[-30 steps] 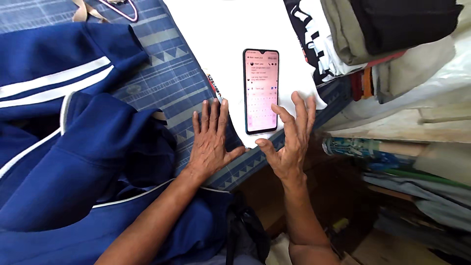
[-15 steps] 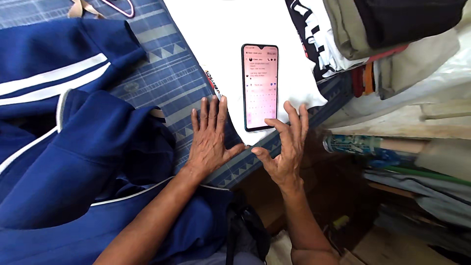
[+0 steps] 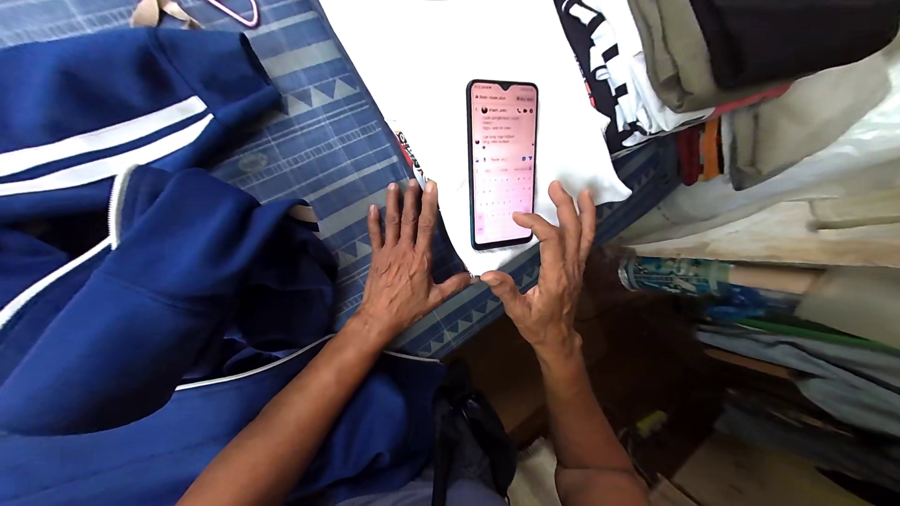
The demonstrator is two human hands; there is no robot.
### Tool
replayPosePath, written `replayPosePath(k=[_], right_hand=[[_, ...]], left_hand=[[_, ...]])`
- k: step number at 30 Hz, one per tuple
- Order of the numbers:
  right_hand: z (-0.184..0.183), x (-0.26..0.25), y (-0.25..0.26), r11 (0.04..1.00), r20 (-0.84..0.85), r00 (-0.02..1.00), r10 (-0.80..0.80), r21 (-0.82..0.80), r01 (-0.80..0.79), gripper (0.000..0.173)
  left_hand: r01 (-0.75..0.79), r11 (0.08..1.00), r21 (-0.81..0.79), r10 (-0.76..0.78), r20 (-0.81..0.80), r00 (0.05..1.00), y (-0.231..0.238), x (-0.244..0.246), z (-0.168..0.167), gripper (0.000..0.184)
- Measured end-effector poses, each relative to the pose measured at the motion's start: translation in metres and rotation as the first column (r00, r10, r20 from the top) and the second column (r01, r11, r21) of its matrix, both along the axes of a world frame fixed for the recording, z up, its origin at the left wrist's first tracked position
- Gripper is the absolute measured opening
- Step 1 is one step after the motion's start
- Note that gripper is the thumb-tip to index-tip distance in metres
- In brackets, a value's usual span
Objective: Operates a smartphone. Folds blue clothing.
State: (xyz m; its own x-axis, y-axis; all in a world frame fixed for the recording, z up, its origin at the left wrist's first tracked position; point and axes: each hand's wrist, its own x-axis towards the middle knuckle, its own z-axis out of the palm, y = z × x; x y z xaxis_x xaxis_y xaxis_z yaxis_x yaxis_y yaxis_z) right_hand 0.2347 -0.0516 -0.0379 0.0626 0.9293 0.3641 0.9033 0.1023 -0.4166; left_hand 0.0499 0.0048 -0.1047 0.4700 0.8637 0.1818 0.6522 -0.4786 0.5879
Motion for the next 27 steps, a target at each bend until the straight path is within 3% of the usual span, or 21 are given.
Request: replayPosePath(k=[27], right_hand=[[0.009,-0.010,0.019,0.997,0.092,0.996,0.018,-0.077,-0.011,0.083]], left_hand=[[0.002,1.000,0.002,-0.002,0.003,1.000,0.000,0.001,-0.001,0.117]])
